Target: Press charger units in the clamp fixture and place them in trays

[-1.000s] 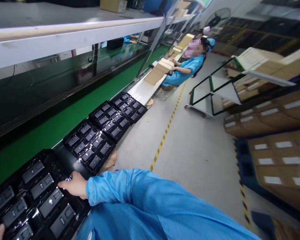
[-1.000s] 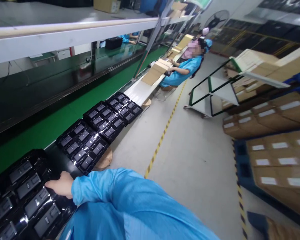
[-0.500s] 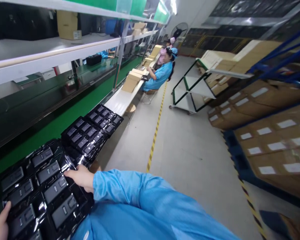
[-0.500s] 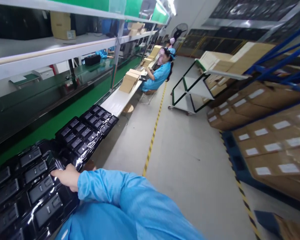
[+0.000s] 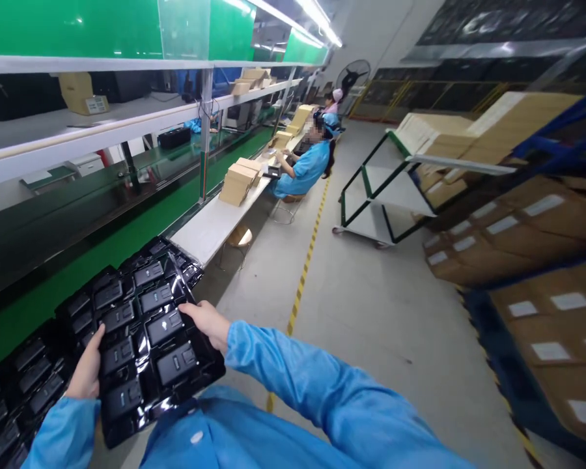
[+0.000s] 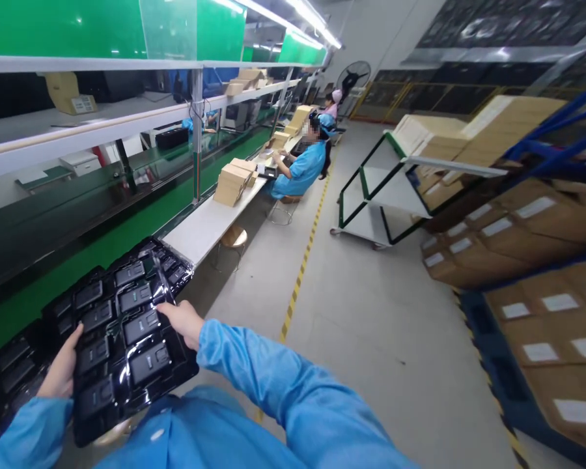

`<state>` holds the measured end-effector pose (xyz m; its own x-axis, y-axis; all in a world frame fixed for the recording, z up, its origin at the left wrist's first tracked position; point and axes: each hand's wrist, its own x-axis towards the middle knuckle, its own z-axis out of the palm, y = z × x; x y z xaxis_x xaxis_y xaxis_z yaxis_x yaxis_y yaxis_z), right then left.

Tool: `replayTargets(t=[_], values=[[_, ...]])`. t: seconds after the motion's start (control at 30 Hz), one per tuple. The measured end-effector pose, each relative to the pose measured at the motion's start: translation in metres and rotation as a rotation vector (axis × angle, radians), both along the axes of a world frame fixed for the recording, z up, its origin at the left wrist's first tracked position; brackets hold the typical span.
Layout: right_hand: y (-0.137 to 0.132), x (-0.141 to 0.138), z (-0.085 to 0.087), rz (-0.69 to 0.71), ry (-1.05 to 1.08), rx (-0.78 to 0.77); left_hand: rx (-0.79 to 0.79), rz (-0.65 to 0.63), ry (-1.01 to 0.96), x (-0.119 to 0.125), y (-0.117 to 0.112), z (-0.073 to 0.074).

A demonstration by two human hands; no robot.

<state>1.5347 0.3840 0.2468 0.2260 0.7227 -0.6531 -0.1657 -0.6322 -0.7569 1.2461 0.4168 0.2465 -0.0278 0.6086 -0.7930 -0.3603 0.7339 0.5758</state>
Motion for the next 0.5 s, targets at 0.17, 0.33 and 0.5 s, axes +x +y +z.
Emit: replayTargets(t=[0.17, 0.33, 0.5], values=[[0.05, 0.084, -0.006, -0.049, 0.097, 0.053, 0.07, -0.096, -0.067, 0.082, 0.07, -0.002], [0.116, 0.155, -0.015, -0.075, 0.162, 0.082, 0.129, -0.128, -0.144, 0.154, 0.162, -0.019], [0.177, 0.226, -0.022, -0.103, 0.172, 0.071, 0.19, -0.161, -0.194, 0.229, 0.242, -0.037]])
